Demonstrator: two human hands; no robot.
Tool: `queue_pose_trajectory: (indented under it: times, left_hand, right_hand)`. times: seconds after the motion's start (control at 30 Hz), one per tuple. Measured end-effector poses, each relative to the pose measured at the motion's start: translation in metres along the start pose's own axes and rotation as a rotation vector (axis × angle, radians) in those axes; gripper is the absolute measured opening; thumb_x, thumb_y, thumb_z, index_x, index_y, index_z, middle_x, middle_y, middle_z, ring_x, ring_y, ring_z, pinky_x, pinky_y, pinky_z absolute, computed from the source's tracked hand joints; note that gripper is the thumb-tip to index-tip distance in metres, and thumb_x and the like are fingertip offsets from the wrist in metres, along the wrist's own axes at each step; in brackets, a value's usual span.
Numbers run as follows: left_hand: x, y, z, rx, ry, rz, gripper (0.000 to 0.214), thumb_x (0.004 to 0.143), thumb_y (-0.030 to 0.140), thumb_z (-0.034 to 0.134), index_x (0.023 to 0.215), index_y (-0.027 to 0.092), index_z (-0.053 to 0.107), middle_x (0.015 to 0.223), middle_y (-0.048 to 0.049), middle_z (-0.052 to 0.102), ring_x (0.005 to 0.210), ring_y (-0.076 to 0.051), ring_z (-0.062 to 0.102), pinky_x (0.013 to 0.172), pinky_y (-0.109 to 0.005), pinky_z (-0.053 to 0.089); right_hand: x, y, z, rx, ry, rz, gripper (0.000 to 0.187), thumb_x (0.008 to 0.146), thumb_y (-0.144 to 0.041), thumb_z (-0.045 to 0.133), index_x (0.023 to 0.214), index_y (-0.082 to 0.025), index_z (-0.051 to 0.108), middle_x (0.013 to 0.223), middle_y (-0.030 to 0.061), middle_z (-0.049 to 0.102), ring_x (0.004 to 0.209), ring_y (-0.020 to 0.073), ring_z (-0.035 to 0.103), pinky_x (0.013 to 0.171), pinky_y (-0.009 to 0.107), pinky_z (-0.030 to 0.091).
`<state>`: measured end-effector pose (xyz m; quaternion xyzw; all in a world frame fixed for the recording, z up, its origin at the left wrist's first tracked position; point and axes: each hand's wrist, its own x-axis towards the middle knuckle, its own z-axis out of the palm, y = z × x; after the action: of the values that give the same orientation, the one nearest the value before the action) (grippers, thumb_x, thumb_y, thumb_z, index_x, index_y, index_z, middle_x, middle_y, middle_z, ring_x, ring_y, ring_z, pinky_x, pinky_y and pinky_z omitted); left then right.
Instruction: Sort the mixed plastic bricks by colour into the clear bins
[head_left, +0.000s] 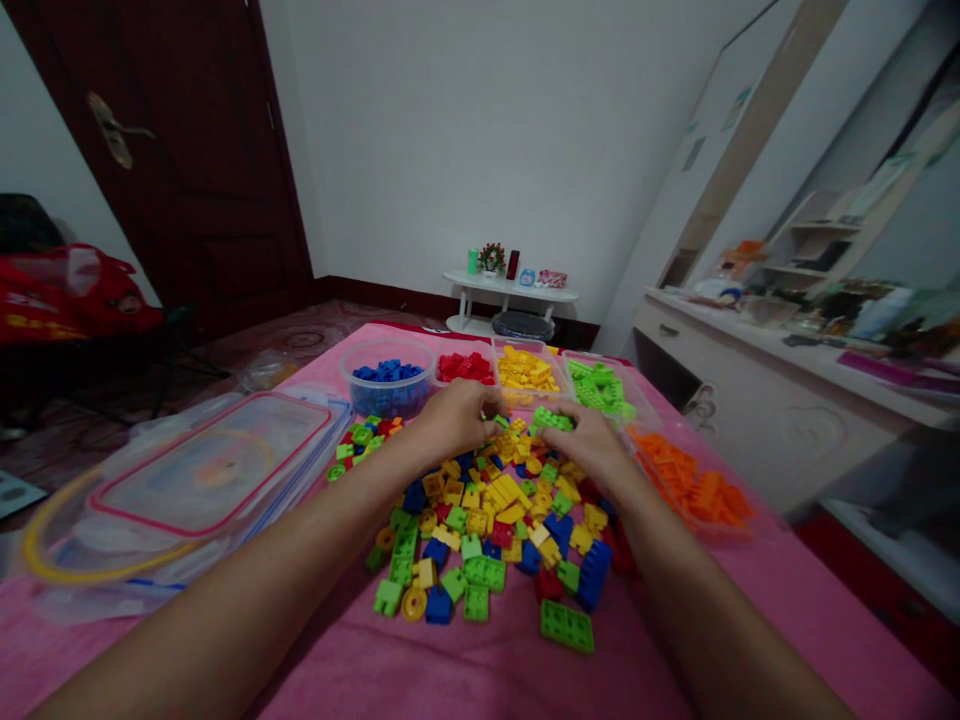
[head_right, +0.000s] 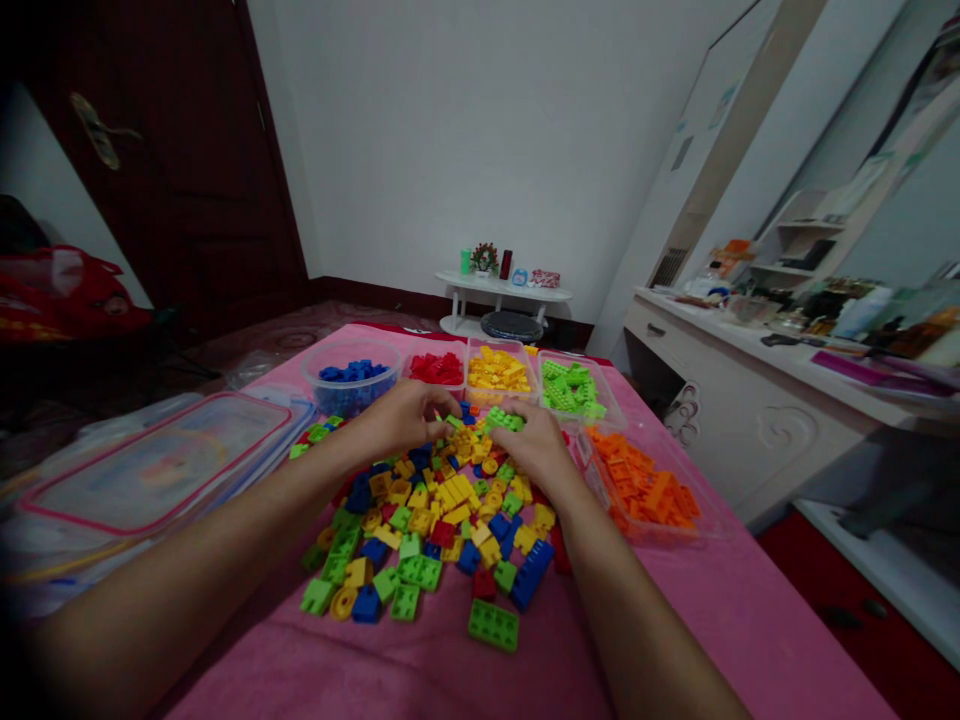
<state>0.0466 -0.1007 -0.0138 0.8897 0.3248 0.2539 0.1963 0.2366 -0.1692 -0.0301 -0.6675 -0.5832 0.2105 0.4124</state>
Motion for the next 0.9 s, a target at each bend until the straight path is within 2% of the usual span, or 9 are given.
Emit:
queue_pose_trajectory:
  times: [0.1, 0.17, 0.23, 0.3, 0.4, 0.5, 0.63, 0.73, 0.9]
  left_hand:
    - [0.001, 0.013, -0.002, -0.271, 0.2, 0.01, 0.025, 0.073, 0.026, 0.063, 0.094, 0.016, 0.071, 0.086, -0.0046, 0.071, 0.075, -0.015, 0.063, 0.068, -0.023, 0.048]
    - [0.001, 0.021, -0.002, -0.46, 0.248, 0.005, 0.028, 0.076, 0.026, 0.061, 0.1, 0.015, 0.069, 0.093, -0.0056, 0.071, 0.078, -0.015, 0.065, 0.07, -0.025, 0.05]
    - [0.001, 0.027, -0.001, -0.515, 0.233, 0.026, 0.028, 0.078, 0.025, 0.059, 0.102, 0.016, 0.069, 0.095, -0.0063, 0.071, 0.078, -0.016, 0.065, 0.071, -0.027, 0.051]
    - [-0.001, 0.03, 0.001, -0.403, 0.211, 0.114, 0.024, 0.079, 0.024, 0.058, 0.099, 0.017, 0.07, 0.096, -0.0064, 0.071, 0.086, -0.018, 0.064, 0.079, -0.031, 0.049]
    - [-0.003, 0.033, 0.005, -0.155, 0.113, 0.275, 0.02, 0.082, 0.02, 0.053, 0.085, 0.017, 0.072, 0.096, -0.0063, 0.07, 0.095, -0.02, 0.061, 0.09, -0.034, 0.044]
    - [-0.005, 0.032, 0.008, -0.067, 0.004, 0.296, 0.025, 0.082, 0.013, 0.046, 0.078, 0.016, 0.071, 0.09, -0.0061, 0.07, 0.091, -0.018, 0.061, 0.088, -0.031, 0.045]
    - [-0.004, 0.028, 0.009, -0.067, 0.087, 0.198, 0.029, 0.079, 0.016, 0.052, 0.103, 0.018, 0.068, 0.108, -0.0065, 0.068, 0.102, -0.02, 0.06, 0.091, -0.033, 0.044]
    - [-0.003, 0.025, 0.004, -0.085, 0.134, 0.145, 0.032, 0.081, 0.025, 0.055, 0.11, 0.018, 0.066, 0.112, -0.008, 0.067, 0.104, -0.021, 0.059, 0.09, -0.033, 0.045]
    - [-0.002, 0.024, -0.002, -0.114, 0.15, 0.103, 0.026, 0.081, 0.026, 0.056, 0.102, 0.019, 0.07, 0.107, -0.0069, 0.069, 0.102, -0.021, 0.06, 0.092, -0.033, 0.044]
  right_hand:
    - [-0.006, -0.011, 0.004, 0.724, -0.091, 0.163, 0.025, 0.059, -0.019, 0.062, 0.084, -0.018, 0.061, 0.071, -0.001, 0.063, 0.057, 0.0123, 0.056, 0.041, 0.019, 0.037]
    - [-0.012, -0.02, 0.009, 1.105, -0.176, 0.273, 0.025, 0.059, -0.019, 0.06, 0.084, -0.017, 0.059, 0.071, 0.0004, 0.064, 0.055, 0.0125, 0.057, 0.036, 0.016, 0.033]
    - [-0.018, -0.03, 0.014, 1.353, -0.232, 0.35, 0.021, 0.064, -0.023, 0.059, 0.084, -0.017, 0.057, 0.068, 0.0009, 0.064, 0.051, 0.0124, 0.057, 0.032, 0.015, 0.028]
    - [-0.022, -0.038, 0.02, 1.496, -0.254, 0.407, 0.016, 0.072, -0.028, 0.057, 0.085, -0.019, 0.055, 0.064, -0.0007, 0.062, 0.046, 0.011, 0.054, 0.03, 0.013, 0.025]
    - [-0.026, -0.044, 0.029, 1.565, -0.215, 0.533, 0.016, 0.082, -0.035, 0.053, 0.081, -0.019, 0.053, 0.054, -0.0034, 0.058, 0.037, 0.0082, 0.049, 0.028, 0.012, 0.023]
    - [-0.026, -0.042, 0.037, 1.547, -0.105, 0.618, 0.02, 0.087, -0.035, 0.05, 0.076, -0.018, 0.051, 0.048, -0.0048, 0.055, 0.032, 0.006, 0.044, 0.027, 0.011, 0.023]
    - [-0.022, -0.037, 0.037, 1.536, -0.03, 0.545, 0.012, 0.088, -0.027, 0.05, 0.08, -0.018, 0.051, 0.052, -0.0046, 0.054, 0.032, 0.0035, 0.041, 0.027, 0.01, 0.022]
    - [-0.017, -0.035, 0.019, 1.517, -0.024, 0.514, 0.015, 0.091, -0.028, 0.045, 0.081, -0.017, 0.049, 0.057, -0.002, 0.054, 0.036, 0.0024, 0.039, 0.028, 0.009, 0.022]
    - [0.024, -0.023, -0.038, 1.403, 0.117, 0.445, 0.021, 0.092, -0.033, 0.041, 0.079, -0.017, 0.045, 0.06, -0.0025, 0.049, 0.038, 0.0011, 0.036, 0.03, 0.008, 0.025]
